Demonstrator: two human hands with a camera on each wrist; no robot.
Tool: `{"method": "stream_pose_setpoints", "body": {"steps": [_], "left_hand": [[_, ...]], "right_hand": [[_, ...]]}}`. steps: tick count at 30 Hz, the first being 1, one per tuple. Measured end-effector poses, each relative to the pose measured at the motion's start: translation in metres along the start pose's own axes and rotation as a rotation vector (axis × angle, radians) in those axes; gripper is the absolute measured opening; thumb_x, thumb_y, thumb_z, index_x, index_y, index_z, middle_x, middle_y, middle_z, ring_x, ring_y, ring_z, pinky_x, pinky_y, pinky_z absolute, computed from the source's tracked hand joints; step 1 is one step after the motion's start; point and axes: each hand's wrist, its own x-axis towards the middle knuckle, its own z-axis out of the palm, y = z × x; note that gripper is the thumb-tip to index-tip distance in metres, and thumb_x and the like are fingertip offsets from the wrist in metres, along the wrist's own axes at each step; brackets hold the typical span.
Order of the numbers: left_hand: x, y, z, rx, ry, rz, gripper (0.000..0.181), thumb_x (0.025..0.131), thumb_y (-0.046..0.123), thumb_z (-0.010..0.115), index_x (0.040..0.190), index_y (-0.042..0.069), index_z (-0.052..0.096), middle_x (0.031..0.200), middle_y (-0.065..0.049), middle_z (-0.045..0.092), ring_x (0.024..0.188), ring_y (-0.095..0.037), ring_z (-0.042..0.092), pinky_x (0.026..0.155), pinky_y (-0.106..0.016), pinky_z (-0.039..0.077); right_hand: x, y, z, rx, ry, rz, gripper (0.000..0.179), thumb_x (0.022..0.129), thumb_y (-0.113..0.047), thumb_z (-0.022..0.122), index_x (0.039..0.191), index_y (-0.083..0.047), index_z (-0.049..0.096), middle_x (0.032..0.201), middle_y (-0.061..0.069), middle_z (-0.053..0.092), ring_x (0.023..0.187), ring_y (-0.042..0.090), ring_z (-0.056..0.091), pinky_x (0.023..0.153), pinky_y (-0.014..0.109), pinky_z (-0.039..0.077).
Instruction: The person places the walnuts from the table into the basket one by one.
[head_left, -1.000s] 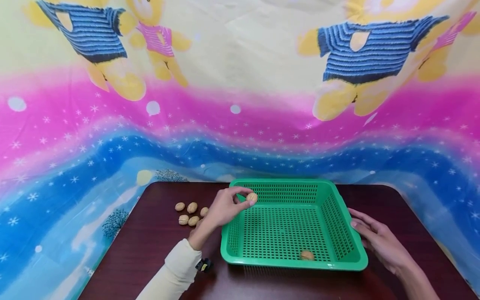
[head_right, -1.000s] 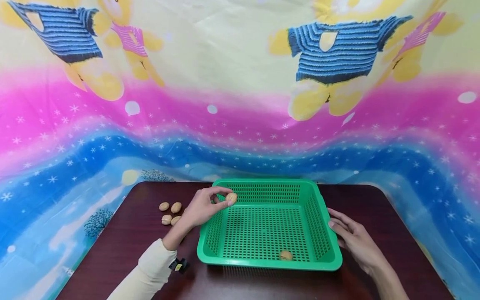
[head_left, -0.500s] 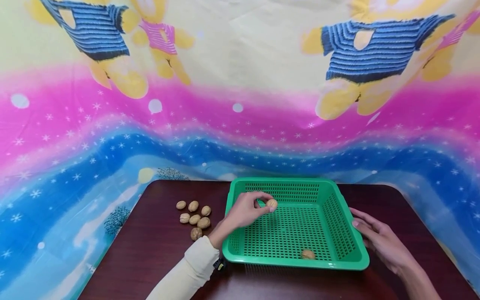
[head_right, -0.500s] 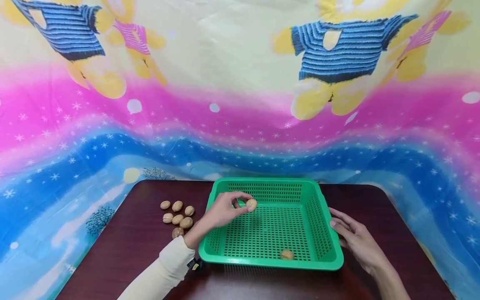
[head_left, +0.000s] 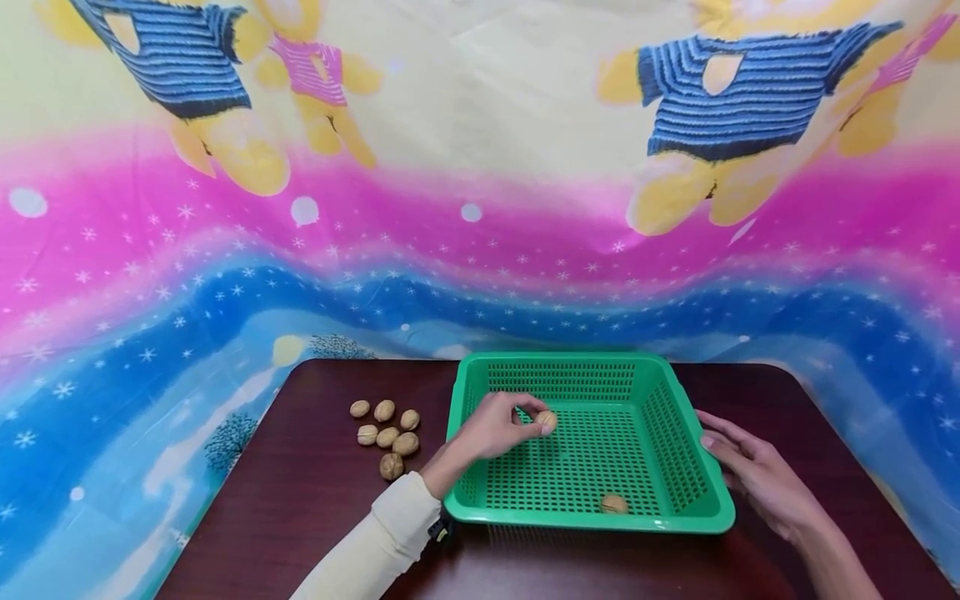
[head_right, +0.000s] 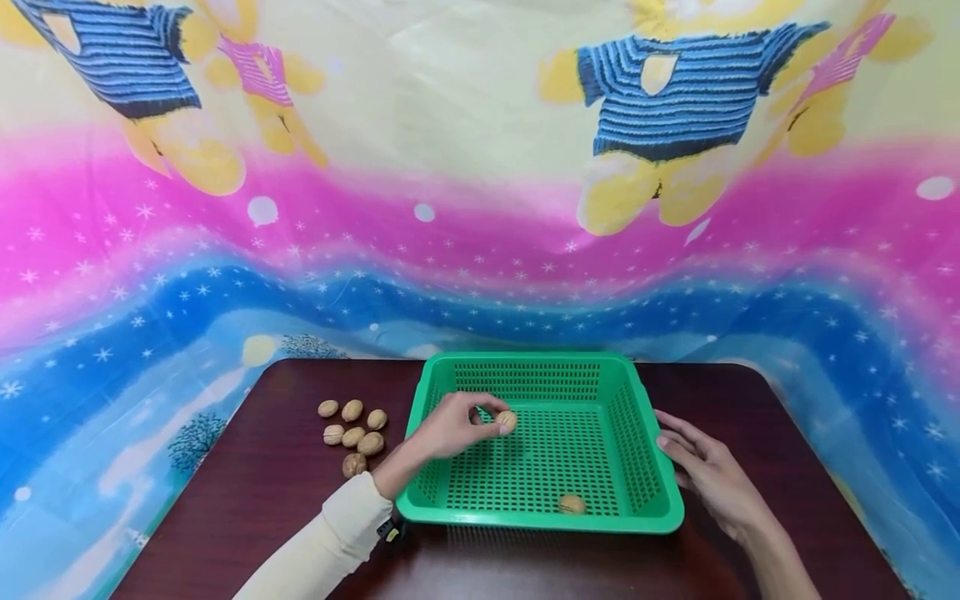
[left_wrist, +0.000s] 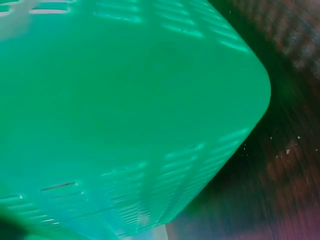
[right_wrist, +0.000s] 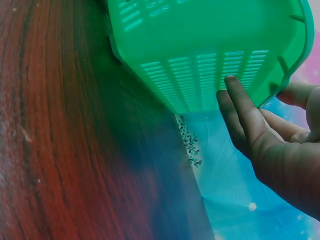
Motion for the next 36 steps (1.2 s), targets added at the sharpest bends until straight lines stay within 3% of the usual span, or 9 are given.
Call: {"method": "stream_pose_setpoints", "body": {"steps": [13, 20, 23, 30, 36], "left_hand": [[-0.003, 0.0, 0.001, 0.013, -0.013, -0.019, 0.034, 0.103, 0.035, 0.075, 0.133, 0.02, 0.077, 0.115, 0.002, 0.077, 0.057, -0.007, 0.051, 0.056, -0.024, 0.041], [-0.001, -0.001, 0.001, -0.019, 0.011, -0.007, 0.033, 0.104, 0.034, 0.075, 0.133, 0.019, 0.076, 0.113, 0.003, 0.077, 0.054, -0.006, 0.047, 0.056, -0.024, 0.041], [-0.002, 0.0, -0.003, -0.051, 0.041, -0.004, 0.033, 0.104, 0.035, 0.074, 0.134, 0.02, 0.076, 0.114, 0.003, 0.077, 0.06, -0.006, 0.054, 0.06, -0.025, 0.045], [-0.02, 0.001, -0.035, -0.082, 0.217, 0.007, 0.036, 0.104, 0.037, 0.074, 0.137, 0.024, 0.073, 0.126, 0.001, 0.077, 0.087, -0.011, 0.069, 0.069, -0.029, 0.053], [-0.051, -0.019, -0.078, -0.074, 0.386, -0.06, 0.04, 0.1, 0.031, 0.08, 0.137, 0.017, 0.074, 0.123, -0.007, 0.078, 0.08, -0.017, 0.069, 0.061, -0.026, 0.049]], "right_hand": [[0.0, 0.0, 0.003, 0.003, 0.013, 0.01, 0.066, 0.119, -0.021, 0.042, 0.172, -0.001, 0.008, 0.136, -0.023, 0.07, 0.113, 0.021, 0.079, 0.087, 0.042, 0.065], [0.0, 0.001, -0.001, 0.001, 0.001, 0.0, 0.065, 0.119, -0.02, 0.04, 0.172, -0.002, 0.007, 0.136, -0.024, 0.069, 0.113, 0.018, 0.079, 0.087, 0.041, 0.065], [0.001, 0.0, -0.001, 0.0, 0.0, -0.003, 0.066, 0.119, -0.02, 0.04, 0.172, -0.001, 0.006, 0.136, -0.025, 0.069, 0.114, 0.018, 0.078, 0.087, 0.041, 0.065], [0.002, -0.001, 0.001, -0.015, 0.007, 0.015, 0.067, 0.119, -0.023, 0.041, 0.172, 0.0, 0.006, 0.136, -0.026, 0.068, 0.115, 0.016, 0.078, 0.089, 0.04, 0.065], [0.0, -0.001, -0.001, -0.027, 0.019, 0.035, 0.068, 0.119, -0.024, 0.041, 0.172, 0.0, 0.004, 0.134, -0.027, 0.068, 0.114, 0.016, 0.078, 0.089, 0.04, 0.064]]}}
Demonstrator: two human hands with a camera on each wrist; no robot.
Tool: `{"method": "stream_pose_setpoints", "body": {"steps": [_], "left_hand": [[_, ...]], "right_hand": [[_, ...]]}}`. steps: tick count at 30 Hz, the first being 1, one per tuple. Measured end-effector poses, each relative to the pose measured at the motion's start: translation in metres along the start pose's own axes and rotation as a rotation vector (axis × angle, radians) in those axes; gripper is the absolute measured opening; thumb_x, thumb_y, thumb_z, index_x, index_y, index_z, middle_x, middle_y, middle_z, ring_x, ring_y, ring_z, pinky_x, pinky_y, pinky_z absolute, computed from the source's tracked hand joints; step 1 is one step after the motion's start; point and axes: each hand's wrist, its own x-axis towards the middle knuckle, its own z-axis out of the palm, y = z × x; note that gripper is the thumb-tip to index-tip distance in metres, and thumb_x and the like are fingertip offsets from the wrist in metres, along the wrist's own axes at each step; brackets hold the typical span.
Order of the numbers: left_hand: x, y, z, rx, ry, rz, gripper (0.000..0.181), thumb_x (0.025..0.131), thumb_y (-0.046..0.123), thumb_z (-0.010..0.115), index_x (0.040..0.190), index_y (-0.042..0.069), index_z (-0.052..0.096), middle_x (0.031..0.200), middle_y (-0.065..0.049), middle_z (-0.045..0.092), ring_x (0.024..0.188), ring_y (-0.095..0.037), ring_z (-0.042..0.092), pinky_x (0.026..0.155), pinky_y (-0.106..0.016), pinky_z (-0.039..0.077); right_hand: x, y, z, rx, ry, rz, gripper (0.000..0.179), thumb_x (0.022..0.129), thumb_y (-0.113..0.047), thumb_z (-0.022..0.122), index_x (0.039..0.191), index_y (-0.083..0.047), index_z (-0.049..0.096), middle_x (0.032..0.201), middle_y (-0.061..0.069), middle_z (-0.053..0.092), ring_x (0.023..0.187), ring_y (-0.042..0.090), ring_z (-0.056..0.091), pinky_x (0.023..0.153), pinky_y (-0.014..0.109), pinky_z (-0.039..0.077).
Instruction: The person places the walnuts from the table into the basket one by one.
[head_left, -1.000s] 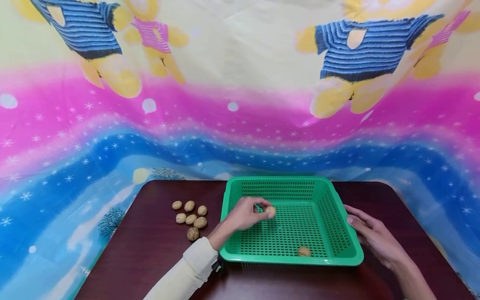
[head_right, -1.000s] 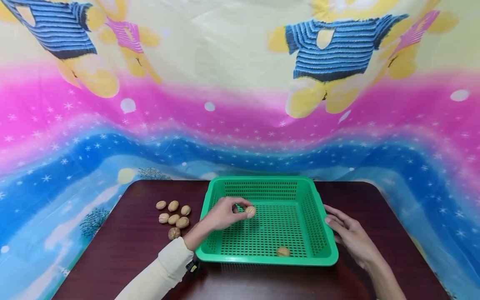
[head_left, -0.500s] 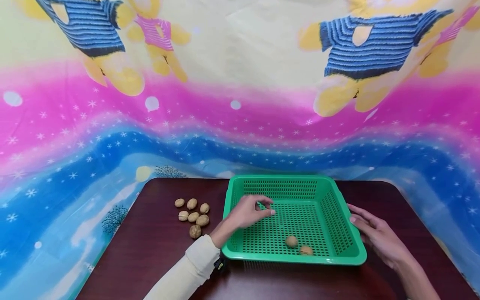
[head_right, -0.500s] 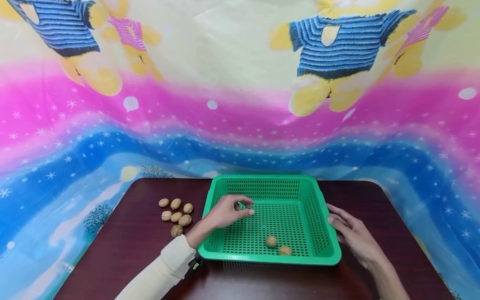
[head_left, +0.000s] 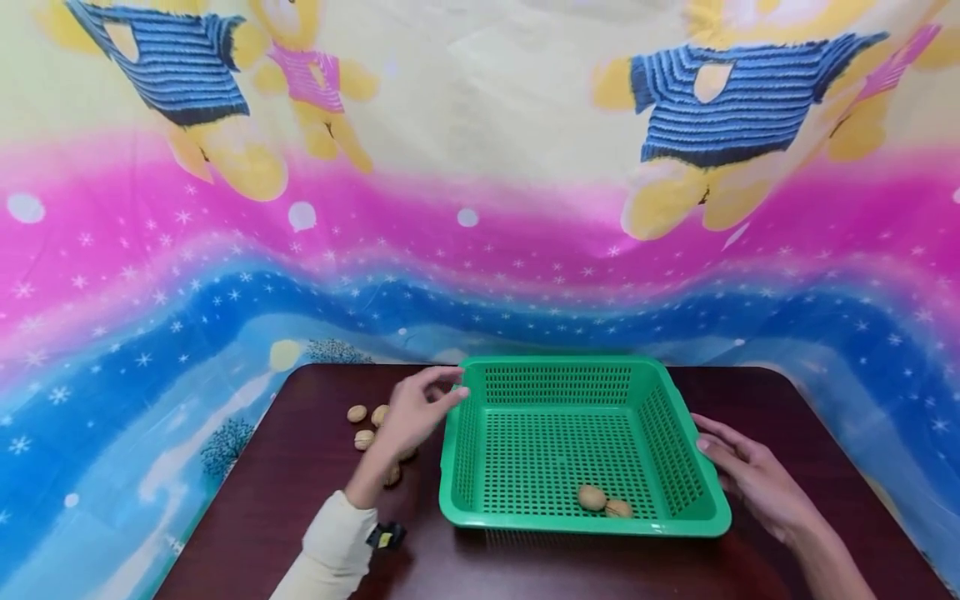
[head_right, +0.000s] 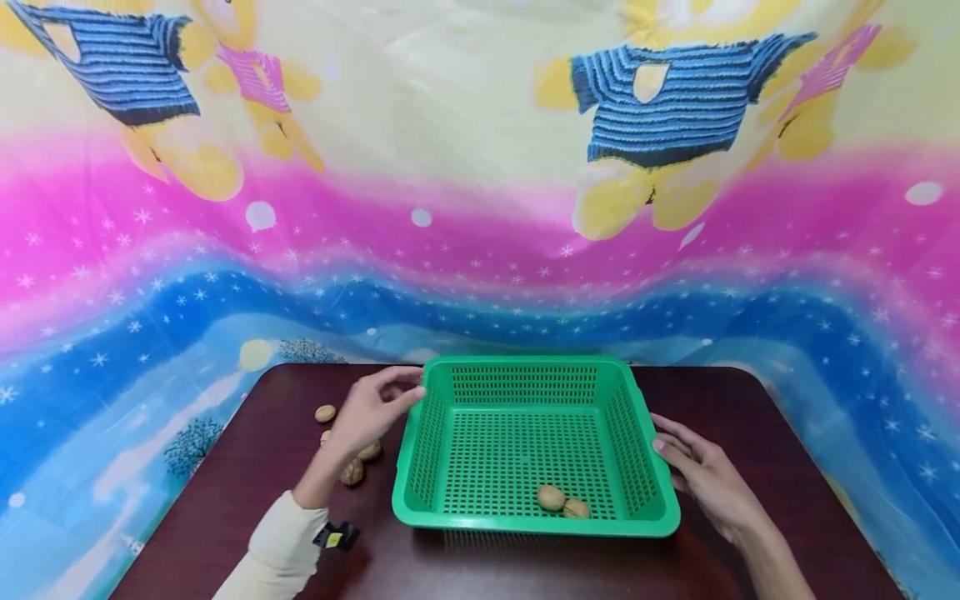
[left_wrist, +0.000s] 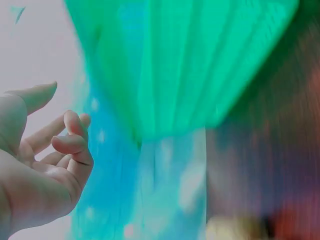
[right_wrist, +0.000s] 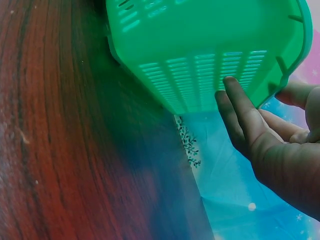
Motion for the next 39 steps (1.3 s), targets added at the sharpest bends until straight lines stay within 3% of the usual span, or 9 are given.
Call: {"method": "stream_pose_setpoints", "body": {"steps": [6, 10, 15, 18, 20, 23, 26, 32, 39], "left_hand": [[-0.014, -0.037, -0.059, 0.086, 0.095, -0.129, 0.041, 0.102, 0.035, 0.077, 0.139, 0.019, 0.072, 0.132, -0.011, 0.075, 0.08, -0.025, 0.069, 0.06, -0.028, 0.048], [-0.023, -0.062, -0.087, 0.146, 0.137, -0.21, 0.045, 0.103, 0.039, 0.074, 0.143, 0.018, 0.07, 0.134, -0.012, 0.074, 0.083, -0.023, 0.068, 0.061, -0.031, 0.049], [-0.029, -0.086, -0.106, 0.189, 0.146, -0.275, 0.047, 0.104, 0.039, 0.073, 0.144, 0.014, 0.069, 0.106, -0.016, 0.077, 0.069, -0.016, 0.06, 0.055, -0.032, 0.042], [-0.027, -0.1, -0.113, 0.201, 0.143, -0.311, 0.046, 0.104, 0.037, 0.074, 0.143, 0.013, 0.069, 0.085, -0.016, 0.074, 0.061, -0.018, 0.055, 0.054, -0.032, 0.038], [-0.025, -0.11, -0.115, 0.223, 0.144, -0.325, 0.045, 0.103, 0.034, 0.074, 0.142, 0.012, 0.07, 0.083, -0.014, 0.075, 0.062, -0.02, 0.059, 0.056, -0.032, 0.04], [-0.024, -0.124, -0.115, 0.264, 0.123, -0.33, 0.045, 0.104, 0.032, 0.073, 0.142, 0.008, 0.069, 0.096, -0.018, 0.078, 0.067, -0.026, 0.065, 0.061, -0.034, 0.045], [-0.022, -0.135, -0.111, 0.319, 0.08, -0.321, 0.047, 0.104, 0.031, 0.073, 0.143, 0.005, 0.068, 0.12, -0.023, 0.077, 0.089, -0.034, 0.072, 0.076, -0.042, 0.055], [-0.02, -0.146, -0.104, 0.376, -0.03, -0.335, 0.044, 0.107, 0.026, 0.069, 0.143, 0.001, 0.067, 0.142, -0.029, 0.066, 0.13, -0.051, 0.061, 0.101, -0.062, 0.053], [-0.024, -0.148, -0.104, 0.41, -0.031, -0.348, 0.034, 0.105, 0.02, 0.071, 0.133, 0.001, 0.073, 0.124, -0.025, 0.074, 0.117, -0.047, 0.067, 0.096, -0.06, 0.055]], "right_hand": [[0.002, -0.001, -0.001, -0.015, 0.009, 0.041, 0.07, 0.119, -0.028, 0.042, 0.173, -0.003, 0.005, 0.132, -0.03, 0.067, 0.115, 0.015, 0.077, 0.091, 0.039, 0.064], [0.0, 0.0, -0.002, -0.007, -0.006, 0.058, 0.069, 0.119, -0.029, 0.041, 0.173, -0.006, 0.005, 0.132, -0.031, 0.067, 0.116, 0.015, 0.077, 0.092, 0.04, 0.063], [0.0, 0.002, -0.002, 0.017, -0.024, 0.034, 0.067, 0.119, -0.026, 0.04, 0.174, -0.006, 0.006, 0.134, -0.028, 0.068, 0.117, 0.016, 0.077, 0.092, 0.042, 0.064], [0.0, 0.001, -0.002, 0.019, -0.025, 0.033, 0.067, 0.119, -0.027, 0.04, 0.174, -0.008, 0.007, 0.134, -0.029, 0.068, 0.117, 0.016, 0.077, 0.092, 0.042, 0.064], [0.0, 0.001, -0.001, 0.01, -0.012, 0.044, 0.068, 0.119, -0.028, 0.041, 0.174, -0.007, 0.007, 0.133, -0.03, 0.068, 0.117, 0.014, 0.077, 0.092, 0.041, 0.064], [0.0, 0.0, -0.001, -0.001, -0.003, 0.055, 0.07, 0.119, -0.029, 0.042, 0.173, -0.006, 0.005, 0.132, -0.03, 0.067, 0.117, 0.013, 0.077, 0.093, 0.041, 0.064], [-0.002, 0.001, -0.001, 0.002, 0.003, 0.05, 0.07, 0.119, -0.029, 0.042, 0.173, -0.005, 0.005, 0.133, -0.03, 0.068, 0.117, 0.013, 0.077, 0.092, 0.041, 0.064], [-0.005, 0.002, -0.002, 0.019, -0.008, 0.03, 0.068, 0.119, -0.027, 0.04, 0.173, -0.005, 0.005, 0.134, -0.029, 0.068, 0.118, 0.013, 0.076, 0.092, 0.04, 0.064], [-0.002, 0.0, 0.001, 0.012, -0.014, -0.014, 0.068, 0.119, -0.024, 0.041, 0.172, -0.002, 0.005, 0.137, -0.027, 0.067, 0.118, 0.014, 0.076, 0.092, 0.038, 0.064]]}}
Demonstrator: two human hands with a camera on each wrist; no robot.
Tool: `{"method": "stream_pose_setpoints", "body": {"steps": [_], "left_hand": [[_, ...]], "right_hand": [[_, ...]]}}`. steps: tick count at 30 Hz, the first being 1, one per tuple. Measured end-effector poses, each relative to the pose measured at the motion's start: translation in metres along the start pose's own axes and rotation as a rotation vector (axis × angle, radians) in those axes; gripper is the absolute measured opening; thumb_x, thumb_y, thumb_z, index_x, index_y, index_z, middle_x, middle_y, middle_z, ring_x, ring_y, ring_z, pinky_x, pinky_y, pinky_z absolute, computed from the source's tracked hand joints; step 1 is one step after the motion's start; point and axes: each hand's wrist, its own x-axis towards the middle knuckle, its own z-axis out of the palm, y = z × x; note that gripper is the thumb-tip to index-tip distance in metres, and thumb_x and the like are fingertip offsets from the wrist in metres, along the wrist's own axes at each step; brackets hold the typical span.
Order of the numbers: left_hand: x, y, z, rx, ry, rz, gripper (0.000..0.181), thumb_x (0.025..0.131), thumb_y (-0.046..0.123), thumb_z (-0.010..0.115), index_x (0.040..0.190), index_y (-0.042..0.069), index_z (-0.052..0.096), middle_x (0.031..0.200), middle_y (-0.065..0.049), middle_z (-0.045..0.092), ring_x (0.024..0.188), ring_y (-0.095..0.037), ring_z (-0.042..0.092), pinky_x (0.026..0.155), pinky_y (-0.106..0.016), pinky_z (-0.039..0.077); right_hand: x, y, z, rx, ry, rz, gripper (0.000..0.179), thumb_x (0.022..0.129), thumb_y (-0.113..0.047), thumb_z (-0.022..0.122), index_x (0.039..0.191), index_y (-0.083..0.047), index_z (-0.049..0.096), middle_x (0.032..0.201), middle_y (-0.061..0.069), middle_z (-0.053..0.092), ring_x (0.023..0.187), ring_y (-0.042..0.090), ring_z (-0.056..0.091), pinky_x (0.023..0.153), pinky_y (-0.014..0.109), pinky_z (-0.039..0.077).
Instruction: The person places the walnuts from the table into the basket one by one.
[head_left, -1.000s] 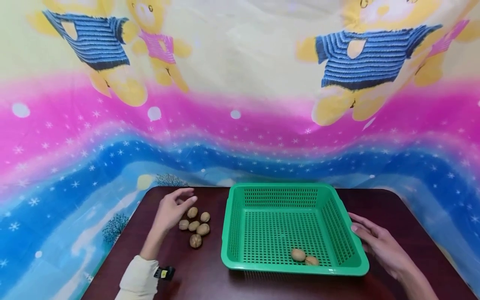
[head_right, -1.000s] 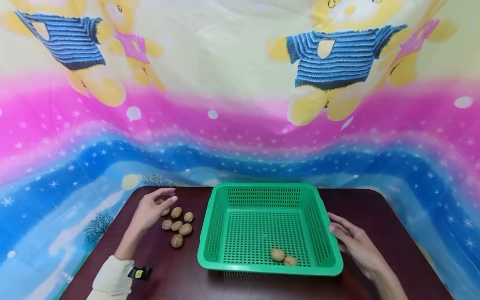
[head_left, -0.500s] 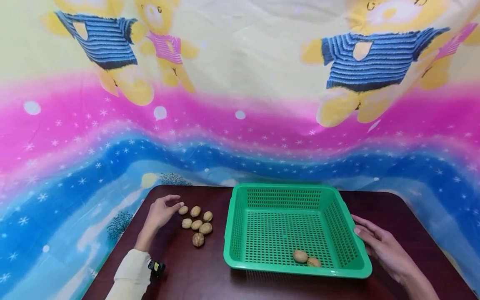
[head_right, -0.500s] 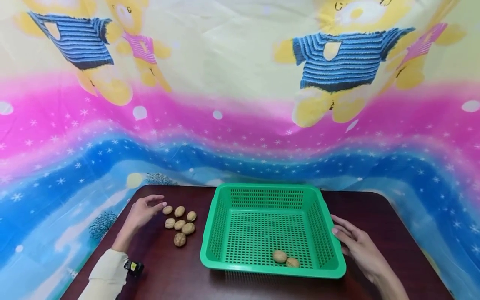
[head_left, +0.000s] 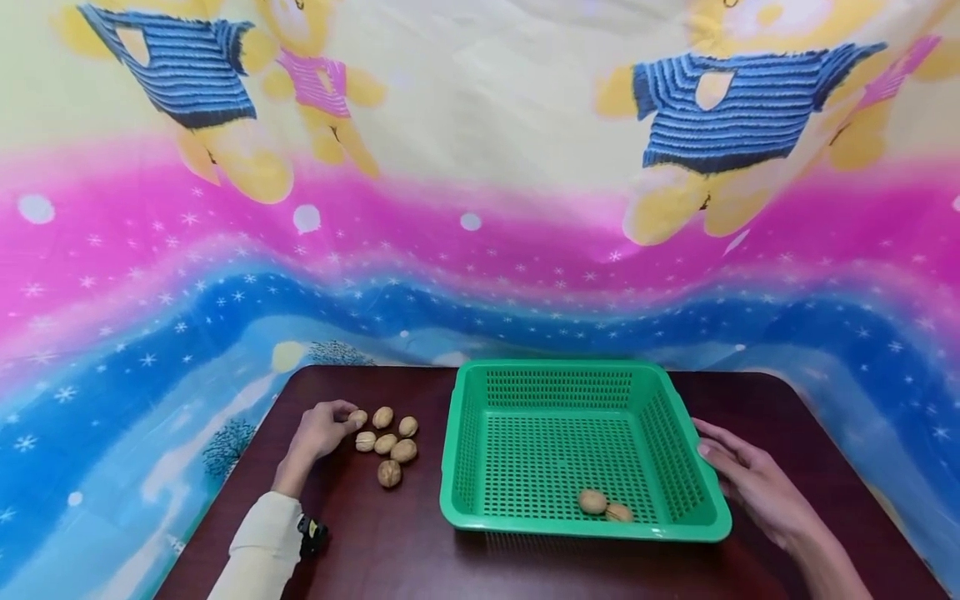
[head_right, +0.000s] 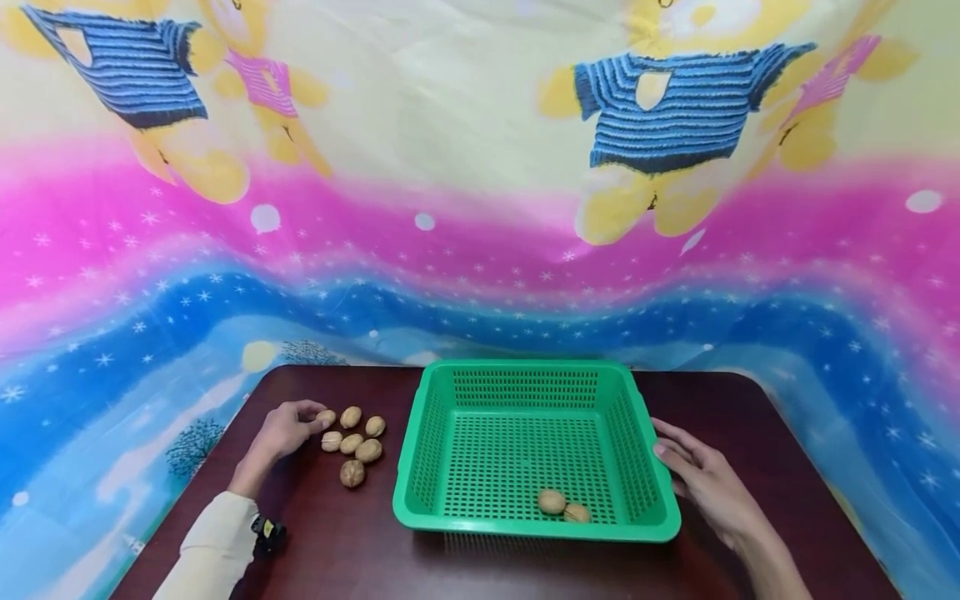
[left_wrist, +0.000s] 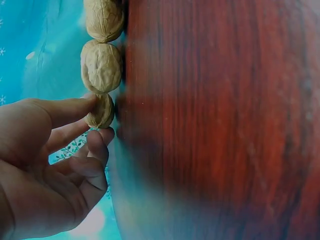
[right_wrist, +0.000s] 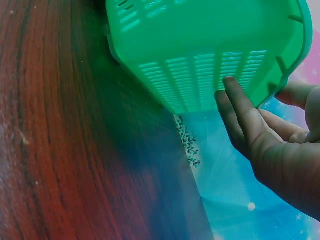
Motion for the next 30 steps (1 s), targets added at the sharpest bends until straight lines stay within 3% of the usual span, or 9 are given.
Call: {"method": "stream_pose_setpoints", "body": {"steps": [7, 13, 16, 21, 26, 30], "left_hand": [[-0.004, 0.006, -0.008, -0.035, 0.095, 0.021, 0.037, 0.106, 0.029, 0.071, 0.134, 0.004, 0.073, 0.125, -0.024, 0.076, 0.114, -0.043, 0.071, 0.091, -0.056, 0.057], [-0.007, 0.038, -0.014, -0.082, 0.147, 0.064, 0.04, 0.104, 0.036, 0.073, 0.134, 0.01, 0.075, 0.121, -0.016, 0.079, 0.096, -0.029, 0.074, 0.075, -0.04, 0.055], [-0.01, 0.056, -0.015, -0.121, 0.143, 0.087, 0.04, 0.104, 0.036, 0.074, 0.134, 0.011, 0.074, 0.113, -0.015, 0.08, 0.081, -0.024, 0.071, 0.067, -0.034, 0.049], [-0.014, 0.079, -0.014, -0.168, 0.121, 0.113, 0.041, 0.103, 0.038, 0.074, 0.136, 0.014, 0.073, 0.105, -0.012, 0.079, 0.074, -0.023, 0.067, 0.062, -0.034, 0.048], [-0.014, 0.096, -0.009, -0.199, 0.101, 0.15, 0.04, 0.103, 0.037, 0.075, 0.136, 0.015, 0.074, 0.081, -0.011, 0.073, 0.063, -0.02, 0.06, 0.055, -0.033, 0.045], [-0.015, 0.11, -0.004, -0.216, 0.098, 0.185, 0.039, 0.101, 0.037, 0.077, 0.135, 0.017, 0.075, 0.086, -0.005, 0.074, 0.067, -0.02, 0.062, 0.059, -0.033, 0.047]], "right_hand": [[0.003, 0.0, -0.001, 0.02, -0.004, -0.023, 0.068, 0.119, -0.021, 0.041, 0.172, 0.001, 0.003, 0.136, -0.026, 0.068, 0.116, 0.016, 0.077, 0.089, 0.04, 0.064], [0.001, 0.0, -0.002, 0.04, -0.011, -0.021, 0.067, 0.119, -0.02, 0.04, 0.172, -0.001, 0.004, 0.136, -0.025, 0.069, 0.116, 0.017, 0.077, 0.089, 0.041, 0.064], [0.001, 0.001, -0.002, 0.043, -0.013, -0.019, 0.068, 0.119, -0.021, 0.04, 0.172, 0.0, 0.003, 0.136, -0.025, 0.069, 0.117, 0.017, 0.077, 0.09, 0.04, 0.064], [0.001, 0.002, 0.0, 0.039, -0.016, -0.02, 0.068, 0.119, -0.021, 0.04, 0.172, 0.001, 0.002, 0.136, -0.024, 0.069, 0.117, 0.017, 0.077, 0.09, 0.04, 0.064], [0.001, 0.002, 0.0, 0.032, -0.011, -0.025, 0.068, 0.119, -0.02, 0.04, 0.171, 0.001, 0.003, 0.135, -0.024, 0.07, 0.116, 0.019, 0.078, 0.089, 0.041, 0.065], [0.002, 0.003, 0.0, 0.03, -0.008, -0.026, 0.068, 0.119, -0.02, 0.04, 0.171, 0.001, 0.003, 0.135, -0.024, 0.07, 0.115, 0.018, 0.078, 0.089, 0.041, 0.065]]}}
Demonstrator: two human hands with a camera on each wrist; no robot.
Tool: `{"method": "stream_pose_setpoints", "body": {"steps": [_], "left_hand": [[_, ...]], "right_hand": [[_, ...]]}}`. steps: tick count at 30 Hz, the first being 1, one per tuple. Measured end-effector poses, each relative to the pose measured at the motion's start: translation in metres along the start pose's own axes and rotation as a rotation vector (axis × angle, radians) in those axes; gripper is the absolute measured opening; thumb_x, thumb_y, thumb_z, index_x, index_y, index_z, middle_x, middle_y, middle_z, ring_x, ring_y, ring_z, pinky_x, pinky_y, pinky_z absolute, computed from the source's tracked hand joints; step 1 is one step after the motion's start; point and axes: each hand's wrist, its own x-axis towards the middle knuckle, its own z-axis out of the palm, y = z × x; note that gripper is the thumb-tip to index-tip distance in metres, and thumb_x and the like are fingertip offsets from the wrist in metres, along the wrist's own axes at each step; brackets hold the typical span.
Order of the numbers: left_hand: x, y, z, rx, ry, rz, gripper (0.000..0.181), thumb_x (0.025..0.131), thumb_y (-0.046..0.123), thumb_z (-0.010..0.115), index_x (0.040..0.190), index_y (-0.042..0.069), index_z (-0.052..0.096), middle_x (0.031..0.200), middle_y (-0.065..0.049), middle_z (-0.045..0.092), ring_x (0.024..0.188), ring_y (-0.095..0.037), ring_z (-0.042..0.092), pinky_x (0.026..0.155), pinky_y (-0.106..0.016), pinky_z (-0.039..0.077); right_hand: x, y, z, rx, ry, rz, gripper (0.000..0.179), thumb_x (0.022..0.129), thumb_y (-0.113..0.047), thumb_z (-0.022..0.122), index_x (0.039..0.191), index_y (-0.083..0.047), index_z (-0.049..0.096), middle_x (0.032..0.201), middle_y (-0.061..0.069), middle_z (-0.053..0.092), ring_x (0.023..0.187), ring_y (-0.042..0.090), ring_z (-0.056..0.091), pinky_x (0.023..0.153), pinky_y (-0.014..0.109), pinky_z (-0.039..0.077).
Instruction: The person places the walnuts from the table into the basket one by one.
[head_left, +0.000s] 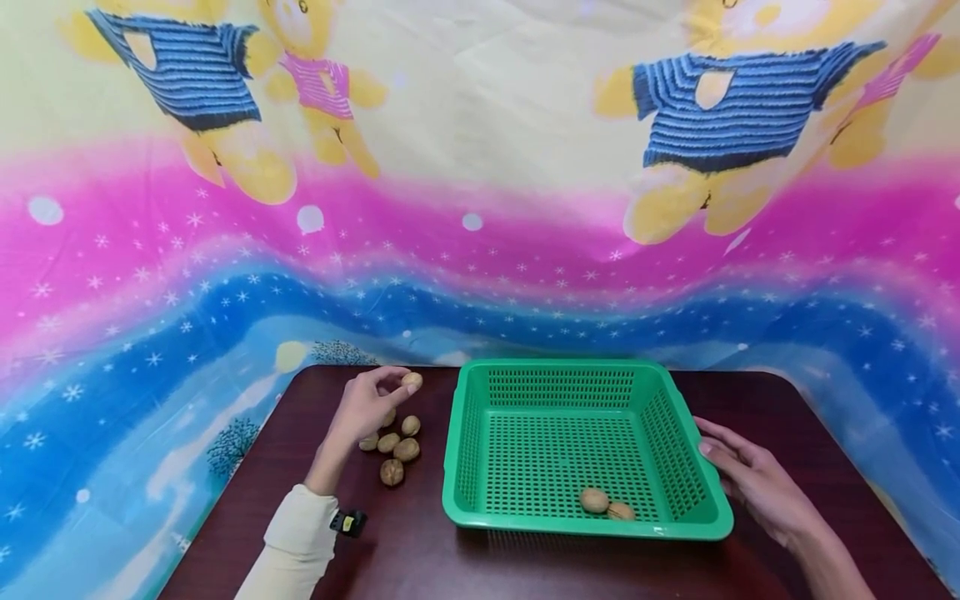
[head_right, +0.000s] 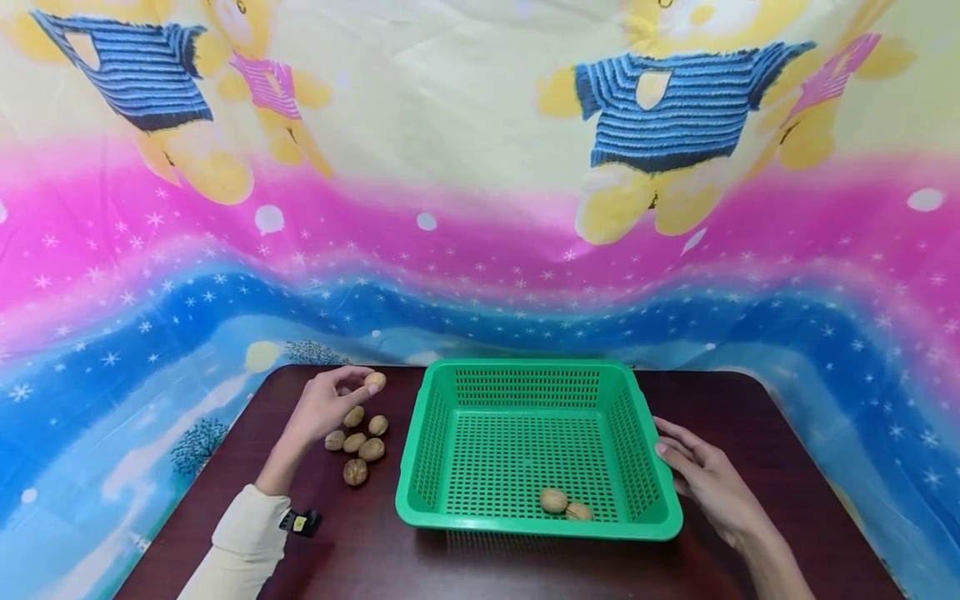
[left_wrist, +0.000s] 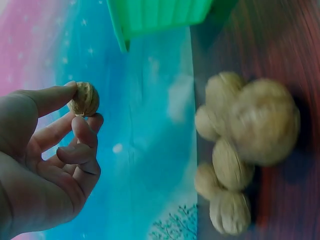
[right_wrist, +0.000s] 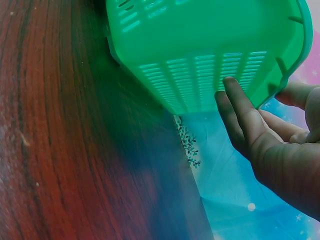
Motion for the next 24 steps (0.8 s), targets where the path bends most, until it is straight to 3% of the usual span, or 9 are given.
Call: {"method": "stream_pose_setpoints", "body": {"steps": [6, 12, 17, 24], "left_hand": [[0.0, 0.02, 0.014, -0.017, -0.018, 0.053, 0.038, 0.1, 0.035, 0.079, 0.134, 0.019, 0.076, 0.111, -0.006, 0.079, 0.075, -0.015, 0.065, 0.066, -0.033, 0.051], [-0.001, 0.042, 0.029, -0.059, -0.053, 0.093, 0.037, 0.101, 0.034, 0.078, 0.134, 0.019, 0.075, 0.102, -0.004, 0.077, 0.076, -0.015, 0.064, 0.064, -0.033, 0.05], [-0.002, 0.059, 0.044, -0.073, -0.098, 0.137, 0.037, 0.101, 0.031, 0.078, 0.136, 0.017, 0.075, 0.104, -0.003, 0.077, 0.077, -0.012, 0.064, 0.063, -0.031, 0.051], [-0.001, 0.077, 0.07, -0.1, -0.173, 0.171, 0.031, 0.102, 0.029, 0.077, 0.132, 0.021, 0.076, 0.101, 0.0, 0.075, 0.068, -0.012, 0.059, 0.058, -0.029, 0.046]], "right_hand": [[-0.001, -0.001, -0.001, 0.006, -0.011, -0.005, 0.068, 0.119, -0.02, 0.039, 0.171, 0.002, 0.001, 0.137, -0.024, 0.069, 0.116, 0.019, 0.078, 0.089, 0.042, 0.065], [-0.001, 0.0, -0.001, 0.002, -0.011, -0.007, 0.067, 0.119, -0.019, 0.04, 0.172, 0.001, 0.003, 0.137, -0.024, 0.069, 0.116, 0.017, 0.077, 0.089, 0.041, 0.065], [-0.001, 0.0, -0.002, -0.002, -0.001, -0.007, 0.067, 0.119, -0.019, 0.04, 0.172, 0.0, 0.004, 0.136, -0.023, 0.069, 0.116, 0.016, 0.078, 0.089, 0.039, 0.065], [0.001, 0.0, -0.001, -0.024, 0.012, -0.017, 0.066, 0.119, -0.019, 0.041, 0.172, 0.001, 0.007, 0.137, -0.025, 0.068, 0.116, 0.014, 0.077, 0.089, 0.036, 0.065]]}}
